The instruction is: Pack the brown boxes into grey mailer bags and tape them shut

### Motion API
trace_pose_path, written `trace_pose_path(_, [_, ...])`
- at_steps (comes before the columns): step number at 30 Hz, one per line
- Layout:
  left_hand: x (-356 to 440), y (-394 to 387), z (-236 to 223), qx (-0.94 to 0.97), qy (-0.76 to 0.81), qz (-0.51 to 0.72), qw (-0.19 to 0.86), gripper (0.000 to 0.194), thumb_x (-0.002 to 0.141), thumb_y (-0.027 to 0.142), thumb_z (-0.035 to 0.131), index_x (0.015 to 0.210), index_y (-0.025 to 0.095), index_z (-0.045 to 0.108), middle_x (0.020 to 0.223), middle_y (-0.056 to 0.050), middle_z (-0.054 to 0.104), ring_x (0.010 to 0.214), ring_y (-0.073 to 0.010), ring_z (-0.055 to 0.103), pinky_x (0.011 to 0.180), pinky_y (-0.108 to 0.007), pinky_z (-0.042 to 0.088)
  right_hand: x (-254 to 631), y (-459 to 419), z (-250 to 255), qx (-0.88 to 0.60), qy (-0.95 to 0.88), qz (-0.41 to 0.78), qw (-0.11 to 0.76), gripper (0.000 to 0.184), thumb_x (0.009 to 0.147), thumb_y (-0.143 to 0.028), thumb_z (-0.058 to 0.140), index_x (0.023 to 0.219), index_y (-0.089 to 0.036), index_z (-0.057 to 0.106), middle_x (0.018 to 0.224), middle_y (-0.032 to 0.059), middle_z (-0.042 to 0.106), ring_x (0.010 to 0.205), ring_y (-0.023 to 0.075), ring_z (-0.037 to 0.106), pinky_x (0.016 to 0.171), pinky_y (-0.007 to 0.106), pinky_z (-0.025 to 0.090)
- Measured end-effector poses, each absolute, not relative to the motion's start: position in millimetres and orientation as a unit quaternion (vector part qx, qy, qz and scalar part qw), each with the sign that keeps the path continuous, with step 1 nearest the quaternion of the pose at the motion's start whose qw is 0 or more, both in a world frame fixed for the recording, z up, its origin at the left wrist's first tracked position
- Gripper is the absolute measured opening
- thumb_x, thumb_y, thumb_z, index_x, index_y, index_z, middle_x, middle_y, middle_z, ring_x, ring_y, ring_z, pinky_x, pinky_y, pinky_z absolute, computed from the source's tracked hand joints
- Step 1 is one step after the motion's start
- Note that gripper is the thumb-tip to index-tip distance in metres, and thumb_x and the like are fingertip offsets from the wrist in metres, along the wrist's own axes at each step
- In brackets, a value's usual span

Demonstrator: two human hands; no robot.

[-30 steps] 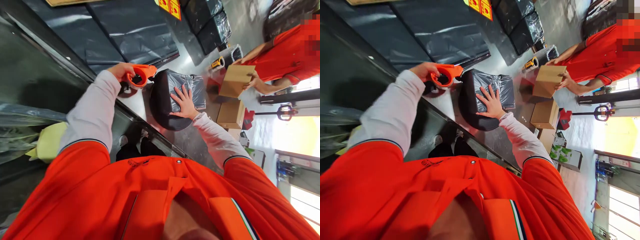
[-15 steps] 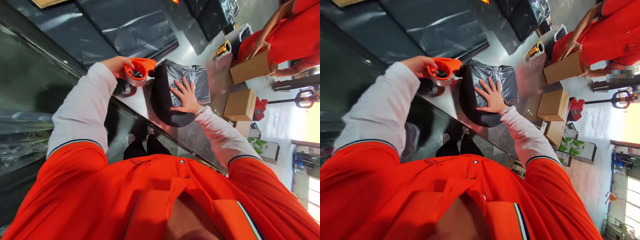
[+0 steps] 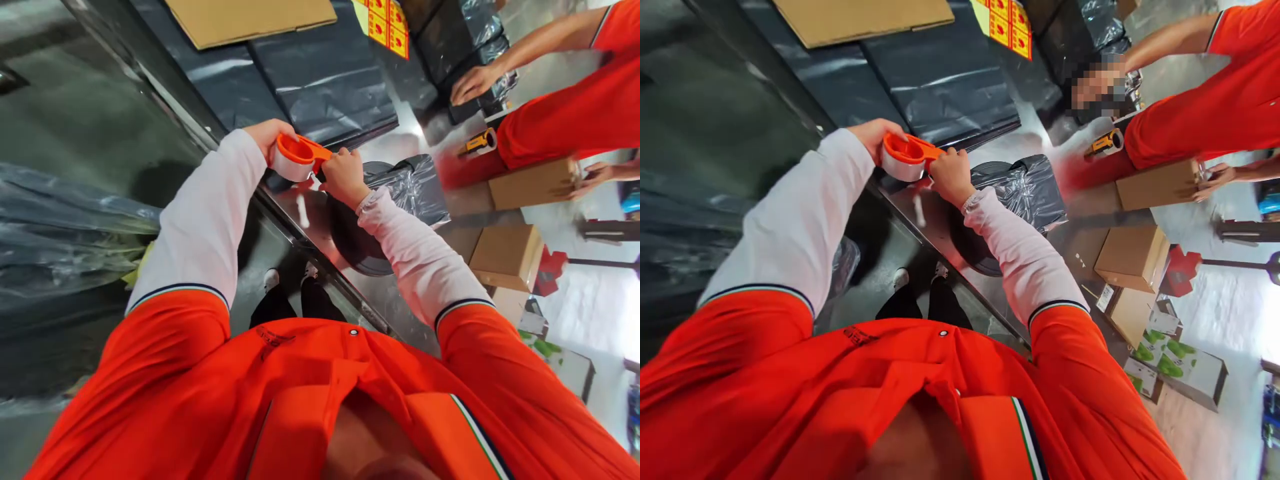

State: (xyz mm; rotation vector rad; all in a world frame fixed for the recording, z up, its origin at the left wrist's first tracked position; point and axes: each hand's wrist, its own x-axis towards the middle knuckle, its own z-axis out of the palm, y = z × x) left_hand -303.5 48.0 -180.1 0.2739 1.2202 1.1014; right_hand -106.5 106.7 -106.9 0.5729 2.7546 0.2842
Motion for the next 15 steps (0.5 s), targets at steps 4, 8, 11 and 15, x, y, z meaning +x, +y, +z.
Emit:
trace_pose_path(4, [-303, 46, -189, 0.051, 0.541, 0.516, 0.662, 0.017, 0.082, 0.014, 0.065, 0.096, 0.01, 0.073, 0.08, -0.007, 0.075, 0.086, -0.024, 0.074, 0.092, -0.042, 0.059, -107, 100, -114, 0.19, 0.957, 0.117, 0.186, 0.043, 0.111, -0.013, 0.038, 0.128, -0.011, 0.078, 0.132, 0.0201, 0.072, 0.137, 0.0374, 0.058, 0.108, 0.053, 0.049])
trace_pose_path(8, [-299, 43, -194, 0.046, 0.541, 0.524, 0.656, 0.015, 0.081, 0.017, 0.064, 0.093, 0.014, 0.072, 0.078, -0.003, 0.077, 0.082, -0.0201, 0.07, 0.097, -0.042, 0.057, -111, 108, -115, 0.16, 0.952, 0.123, 0.232, 0.05, 0.111, -0.009, 0.03, 0.137, -0.009, 0.073, 0.132, 0.0211, 0.074, 0.135, 0.035, 0.061, 0.103, 0.045, 0.054])
trace_pose_path(11, [-296, 41, -198, 0.055, 0.527, 0.527, 0.664, 0.019, 0.078, 0.017, 0.064, 0.092, 0.013, 0.075, 0.081, -0.005, 0.079, 0.08, -0.0205, 0.071, 0.091, -0.039, 0.058, -113, 116, -114, 0.118, 0.952, 0.114, 0.26, 0.046, 0.11, -0.009, 0.034, 0.135, -0.007, 0.073, 0.131, 0.0209, 0.075, 0.131, 0.0332, 0.065, 0.103, 0.041, 0.054])
trace_pose_path(15, [-295, 41, -203, 0.062, 0.526, 0.521, 0.669, 0.02, 0.076, 0.017, 0.062, 0.09, 0.011, 0.076, 0.078, -0.007, 0.079, 0.078, -0.0208, 0.072, 0.085, -0.036, 0.057, -111, 120, -113, 0.128, 0.947, 0.123, 0.268, 0.037, 0.107, -0.008, 0.046, 0.129, -0.008, 0.076, 0.125, 0.0205, 0.078, 0.124, 0.0336, 0.07, 0.104, 0.042, 0.055])
